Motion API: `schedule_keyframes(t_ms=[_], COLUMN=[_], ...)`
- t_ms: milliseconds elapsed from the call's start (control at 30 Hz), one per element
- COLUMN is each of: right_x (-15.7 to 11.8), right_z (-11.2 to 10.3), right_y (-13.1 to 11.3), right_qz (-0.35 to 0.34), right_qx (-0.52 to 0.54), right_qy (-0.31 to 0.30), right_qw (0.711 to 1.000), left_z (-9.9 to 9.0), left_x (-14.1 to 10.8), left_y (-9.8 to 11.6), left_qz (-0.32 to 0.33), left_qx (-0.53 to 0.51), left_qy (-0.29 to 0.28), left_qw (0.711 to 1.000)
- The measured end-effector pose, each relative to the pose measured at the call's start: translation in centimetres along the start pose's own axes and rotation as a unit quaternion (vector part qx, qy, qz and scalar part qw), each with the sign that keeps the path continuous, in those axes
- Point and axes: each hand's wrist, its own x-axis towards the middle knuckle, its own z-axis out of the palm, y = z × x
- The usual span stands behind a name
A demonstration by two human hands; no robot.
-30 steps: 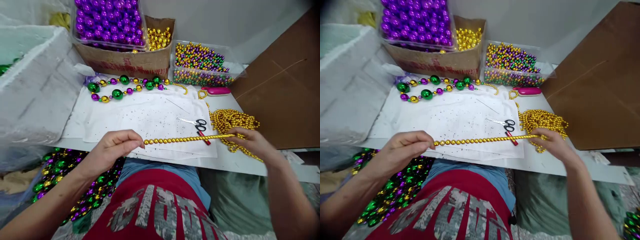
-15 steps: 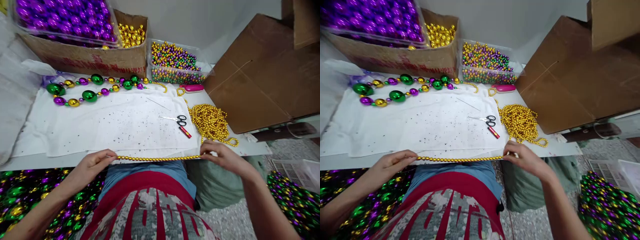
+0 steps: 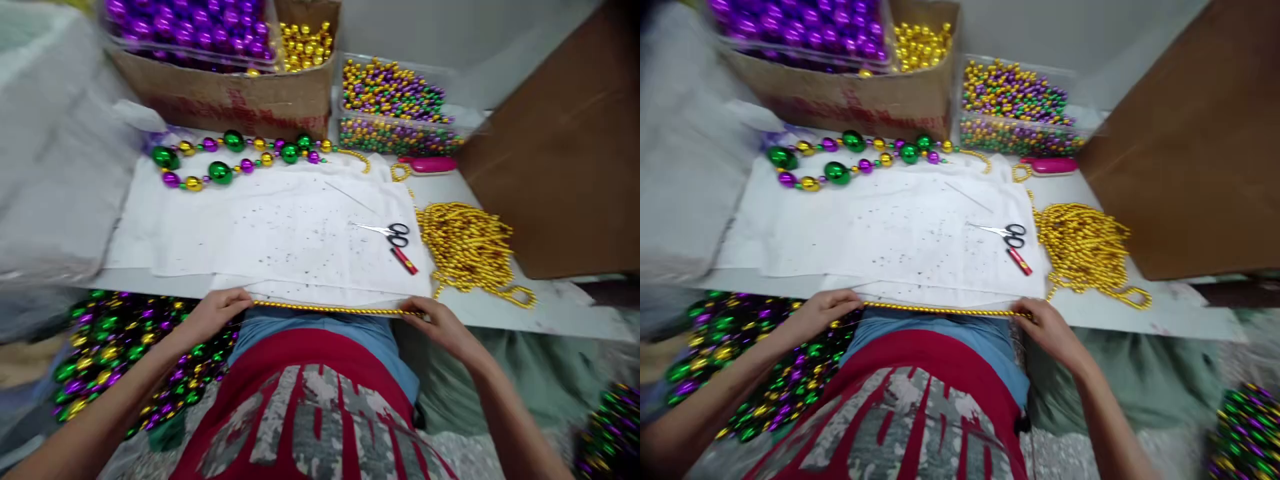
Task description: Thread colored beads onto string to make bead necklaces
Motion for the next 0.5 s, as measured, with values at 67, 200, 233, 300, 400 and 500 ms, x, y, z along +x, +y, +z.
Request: schedule_keyframes(t_ms=[67,200,233,300,400,500], right_x=[-0.3,-0.4,-0.5,-0.6,-0.6,-0.4], right_z=[0.4,1.0,1.0,1.0,1.1,1.0], right_y=[0.8,1.9,2.0,1.9,1.7,1.6], right_qz=[0.002,0.011,0.014,0.021,0.027,0.015], right_qx=[0.000,0.009,0.012,0.019,0.031,0.028], right_qy=[0.011,-0.003,-0.006,-0.005,0.003,0.002], right_qw=[1.000,1.000,1.000,1.000,0.999,0.999], left_z=[0.2,0.3,0.3,0.3,0.3,0.3], left_x=[0.0,0.1,0.1,0.1,0.2,0.4], left_y=[0.1,0.1,0.2,0.4,1.0,1.9], left_qz=[-0.002,-0.028,-0.030,-0.021,-0.003,-0.011], left_qx=[-0.027,-0.023,-0.019,-0.010,0.016,0.029], left_qy=[-0.007,0.000,-0.001,-0.003,-0.004,-0.007], left_qw=[1.000,0.999,0.999,1.000,1.000,0.999])
